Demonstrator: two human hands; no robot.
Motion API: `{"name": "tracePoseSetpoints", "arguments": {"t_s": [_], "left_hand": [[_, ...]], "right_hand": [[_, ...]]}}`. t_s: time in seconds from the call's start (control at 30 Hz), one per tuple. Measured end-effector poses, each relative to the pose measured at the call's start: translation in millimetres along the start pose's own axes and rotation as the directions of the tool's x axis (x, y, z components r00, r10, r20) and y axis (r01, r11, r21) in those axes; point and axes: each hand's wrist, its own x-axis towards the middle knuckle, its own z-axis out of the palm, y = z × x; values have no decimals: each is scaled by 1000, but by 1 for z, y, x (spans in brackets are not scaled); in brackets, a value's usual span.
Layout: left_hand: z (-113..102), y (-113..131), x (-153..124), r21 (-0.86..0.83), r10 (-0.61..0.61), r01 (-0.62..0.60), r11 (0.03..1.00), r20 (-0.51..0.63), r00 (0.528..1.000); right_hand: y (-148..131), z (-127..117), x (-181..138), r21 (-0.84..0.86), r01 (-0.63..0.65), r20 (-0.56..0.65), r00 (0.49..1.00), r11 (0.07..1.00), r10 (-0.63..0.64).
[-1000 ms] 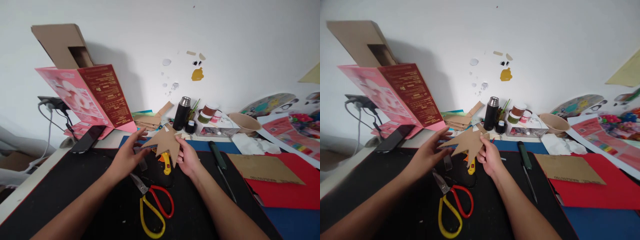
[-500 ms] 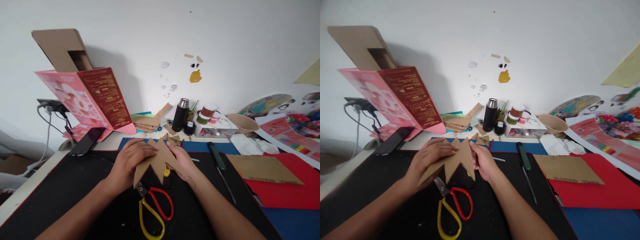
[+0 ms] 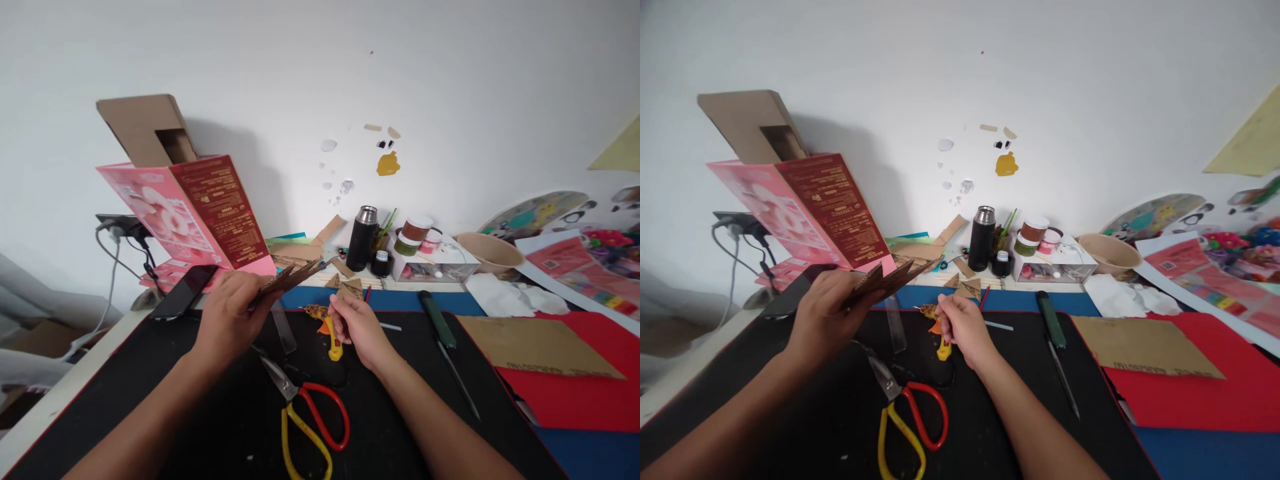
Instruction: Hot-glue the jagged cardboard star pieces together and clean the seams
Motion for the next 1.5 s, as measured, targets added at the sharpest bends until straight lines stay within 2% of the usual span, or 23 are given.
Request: {"name": "tracePoseSetpoints", "arguments": {"t_s": [0.27,0.47,0.83,1.13,1.5], "left_hand": [[6,0,-3,-68,32,-32,997,11,999],[10,-3,-7,43,209,-209,977,-5,978],[15,-13,-10,169,351,-358,918,70,934],[19,-20,-12,253,406,-417,873,96,909],[17,-23,-16,277,377,-410,869,168,911]], "right_hand": [[-6,-1,0,18,18,-2,1000,1000,-18],[-8,0,-1,18,15,17,1000,1000,-15],[-10,0,-1,31,33,37,999,999,-35],[-9,-1,0,38,17,41,999,999,-19],[-7,-1,0,17,13,73,997,1000,-15]]}}
